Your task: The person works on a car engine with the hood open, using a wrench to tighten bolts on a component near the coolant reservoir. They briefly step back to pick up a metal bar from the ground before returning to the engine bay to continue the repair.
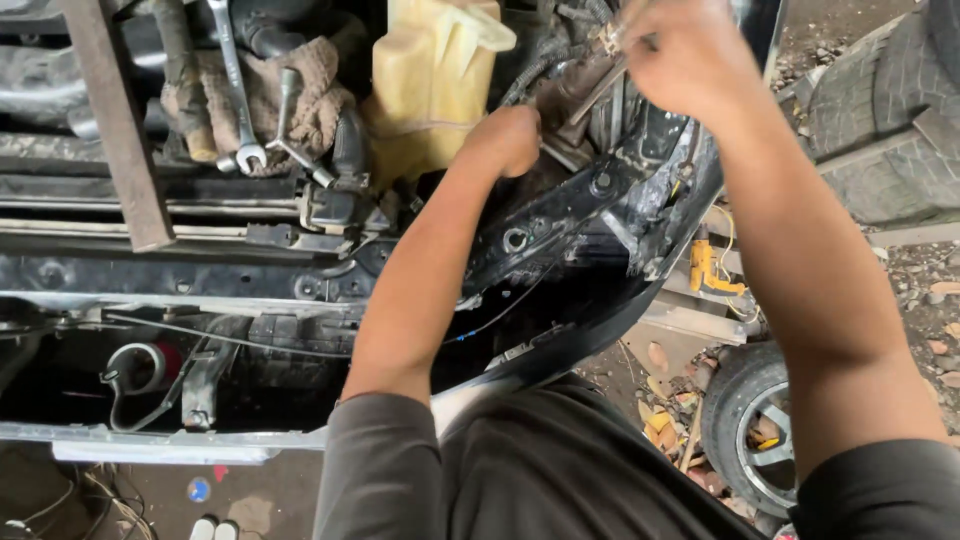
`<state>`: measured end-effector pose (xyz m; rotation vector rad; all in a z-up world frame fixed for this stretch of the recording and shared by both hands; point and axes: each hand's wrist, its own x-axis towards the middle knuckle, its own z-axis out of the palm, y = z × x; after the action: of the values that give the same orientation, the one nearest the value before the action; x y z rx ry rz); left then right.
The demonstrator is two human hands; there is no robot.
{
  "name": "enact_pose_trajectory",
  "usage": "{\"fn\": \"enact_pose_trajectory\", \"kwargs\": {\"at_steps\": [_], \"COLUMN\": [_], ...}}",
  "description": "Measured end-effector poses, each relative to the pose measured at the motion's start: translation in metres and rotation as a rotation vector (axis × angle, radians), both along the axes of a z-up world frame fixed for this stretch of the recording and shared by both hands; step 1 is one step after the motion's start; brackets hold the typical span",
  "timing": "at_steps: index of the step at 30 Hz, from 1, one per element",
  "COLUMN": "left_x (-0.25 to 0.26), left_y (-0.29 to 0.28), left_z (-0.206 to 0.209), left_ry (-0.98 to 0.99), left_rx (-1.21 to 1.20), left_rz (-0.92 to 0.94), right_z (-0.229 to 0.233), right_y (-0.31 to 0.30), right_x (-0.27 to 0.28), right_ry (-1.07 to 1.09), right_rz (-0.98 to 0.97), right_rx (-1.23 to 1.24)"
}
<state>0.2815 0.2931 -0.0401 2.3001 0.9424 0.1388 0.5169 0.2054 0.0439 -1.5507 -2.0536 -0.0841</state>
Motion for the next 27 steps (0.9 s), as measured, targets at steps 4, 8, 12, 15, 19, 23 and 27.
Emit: {"fn": "enact_pose_trajectory", "kwargs": {"at_steps": [4,8,12,15,19,23,27], "left_x": [0.030,0.042,0.045,0.045,0.039,0.008,-0.007], "left_y": [0.035,0.055,0.059,0.062,0.070,0.056,0.053], "left_z": [-0.034,-0.080,-0.114,-0.118,-0.113,-0.045,-0.063], "left_ry": [0.289,0.299,0.105,0.072,0.223,-0.124,-0.217], "left_rx": [-0.043,-0.084,-0.110,-0.119,-0.121,-0.252,-0.276], "left_rz": [0.006,-0.036,-0.021,-0.026,-0.092,-0.014,-0.035], "right_z": [-0.019,0.004,0.027,0.028,0.042,0.041,0.014], "right_y": [0.049,0.064,0.072,0.082,0.091,0.084,0.065], "right_x": [0.007,0.020,0.022,0.032,0.007,-0.059,-0.106], "right_ry": [0.015,-0.129,-0.229,-0.299,-0.344,-0.220,0.004], "right_rz": [-0.124,0.060,0.125,0.123,0.247,0.162,0.337], "right_rx": [-0.283,-0.429,-0.642,-0.704,-0.532,-0.630,-0.575]}}
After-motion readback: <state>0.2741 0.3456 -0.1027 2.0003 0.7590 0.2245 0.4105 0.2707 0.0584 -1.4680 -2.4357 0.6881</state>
